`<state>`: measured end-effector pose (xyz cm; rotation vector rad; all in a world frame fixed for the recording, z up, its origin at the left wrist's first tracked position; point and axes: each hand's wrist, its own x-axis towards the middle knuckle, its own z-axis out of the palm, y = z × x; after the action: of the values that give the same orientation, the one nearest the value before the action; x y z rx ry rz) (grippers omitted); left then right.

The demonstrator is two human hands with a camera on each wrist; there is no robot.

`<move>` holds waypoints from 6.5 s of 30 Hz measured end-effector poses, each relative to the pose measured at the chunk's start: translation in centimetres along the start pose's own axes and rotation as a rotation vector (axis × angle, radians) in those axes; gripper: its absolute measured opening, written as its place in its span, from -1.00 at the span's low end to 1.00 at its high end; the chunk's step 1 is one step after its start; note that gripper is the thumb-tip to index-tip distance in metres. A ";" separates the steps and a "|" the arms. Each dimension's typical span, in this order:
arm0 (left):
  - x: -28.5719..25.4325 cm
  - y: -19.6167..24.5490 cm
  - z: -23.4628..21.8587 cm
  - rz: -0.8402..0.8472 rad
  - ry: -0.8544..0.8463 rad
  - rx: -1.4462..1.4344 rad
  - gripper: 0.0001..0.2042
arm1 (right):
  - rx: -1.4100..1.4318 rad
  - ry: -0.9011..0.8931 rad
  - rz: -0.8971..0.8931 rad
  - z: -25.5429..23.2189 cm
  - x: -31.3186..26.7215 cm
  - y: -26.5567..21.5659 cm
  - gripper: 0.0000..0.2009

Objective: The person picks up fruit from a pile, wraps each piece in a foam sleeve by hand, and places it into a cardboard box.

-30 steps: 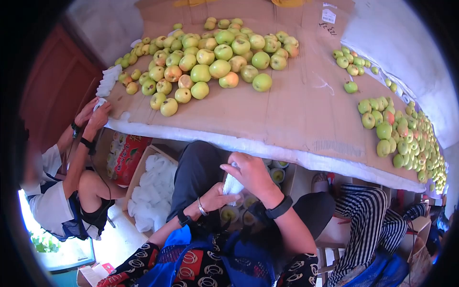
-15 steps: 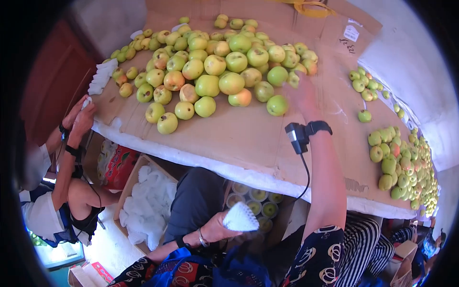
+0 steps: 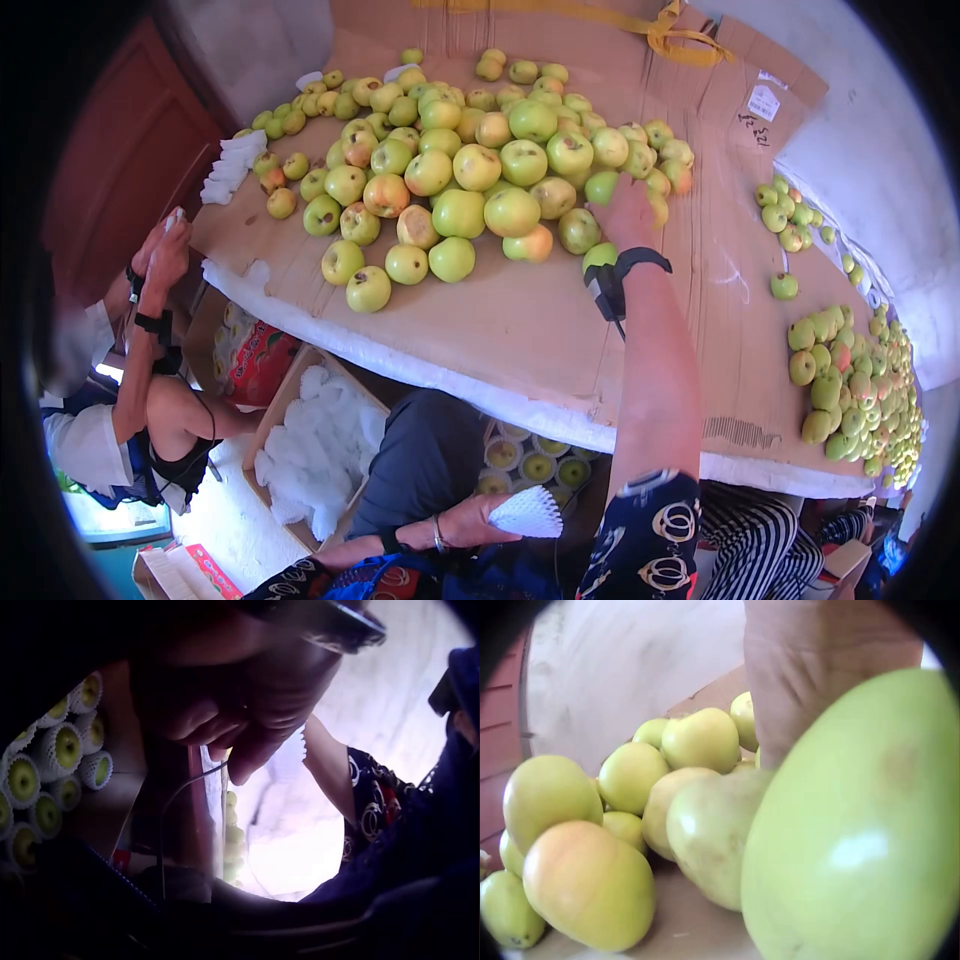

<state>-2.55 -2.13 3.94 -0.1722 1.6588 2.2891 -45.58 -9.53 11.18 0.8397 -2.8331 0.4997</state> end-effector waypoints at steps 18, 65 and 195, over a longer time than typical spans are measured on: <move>0.1 -0.1 0.0 0.022 0.013 0.002 -0.55 | 0.265 -0.048 -0.213 -1.1 -3.1 1.6 -0.31; 3.7 10.3 -19.1 0.528 0.683 1.314 -0.28 | 1.119 0.156 0.045 -3.9 -6.2 -3.3 -0.43; -1.5 3.1 5.8 0.342 0.554 0.699 -0.61 | 2.341 -0.314 0.369 -3.8 -44.7 2.6 -0.38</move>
<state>-1.66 2.23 8.98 -0.4088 2.8574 1.7965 -9.64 16.34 3.73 0.2226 -1.0187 3.7511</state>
